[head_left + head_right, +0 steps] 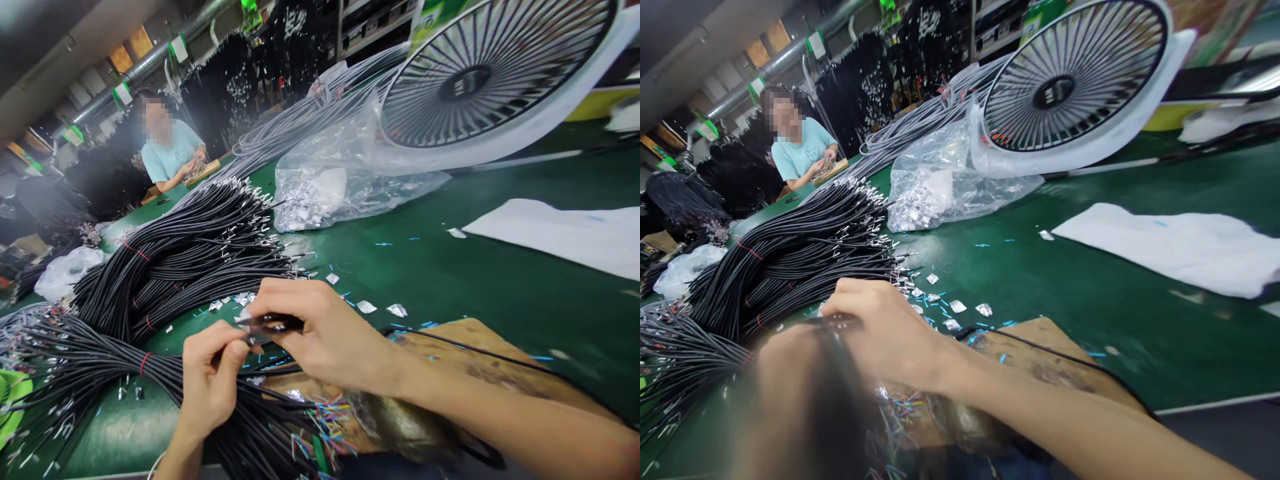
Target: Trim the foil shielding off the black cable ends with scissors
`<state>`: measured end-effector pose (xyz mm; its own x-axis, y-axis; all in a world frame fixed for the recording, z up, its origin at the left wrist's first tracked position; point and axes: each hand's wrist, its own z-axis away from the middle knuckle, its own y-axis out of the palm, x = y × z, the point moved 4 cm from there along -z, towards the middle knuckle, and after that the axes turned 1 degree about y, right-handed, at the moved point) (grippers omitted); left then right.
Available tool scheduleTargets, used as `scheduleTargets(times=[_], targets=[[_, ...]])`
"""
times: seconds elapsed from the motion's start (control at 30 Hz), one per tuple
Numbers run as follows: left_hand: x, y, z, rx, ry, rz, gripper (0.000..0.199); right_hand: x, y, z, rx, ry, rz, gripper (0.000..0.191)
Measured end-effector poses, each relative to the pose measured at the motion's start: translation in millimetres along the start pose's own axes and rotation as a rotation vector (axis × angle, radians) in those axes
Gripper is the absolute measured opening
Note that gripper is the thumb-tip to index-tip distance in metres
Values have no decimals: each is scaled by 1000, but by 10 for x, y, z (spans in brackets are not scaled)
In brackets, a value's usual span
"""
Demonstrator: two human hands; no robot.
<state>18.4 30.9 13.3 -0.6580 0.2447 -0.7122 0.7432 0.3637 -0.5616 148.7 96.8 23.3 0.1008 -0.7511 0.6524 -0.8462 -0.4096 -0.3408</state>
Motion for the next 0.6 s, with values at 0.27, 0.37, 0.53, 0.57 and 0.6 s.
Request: scheduleTargets(times=[0.27,0.37,0.53,0.57,0.6], targets=[[66,-6,-102,66,-70,-109,22,107,-71,68,-16,-461,535,33],[156,-7,-111,-8,-214,-90,15,83,-287,40,-330,-308,467,26],[165,-17,-80,-168,-274,64,8,-7,-177,9,-216,-38,695,29],[157,-32,-74,-213,-260,87,7,-3,-115,10,-186,-28,757,30],[153,-46,-70,-250,-249,108,7,11,-57,12,-177,-33,807,31]])
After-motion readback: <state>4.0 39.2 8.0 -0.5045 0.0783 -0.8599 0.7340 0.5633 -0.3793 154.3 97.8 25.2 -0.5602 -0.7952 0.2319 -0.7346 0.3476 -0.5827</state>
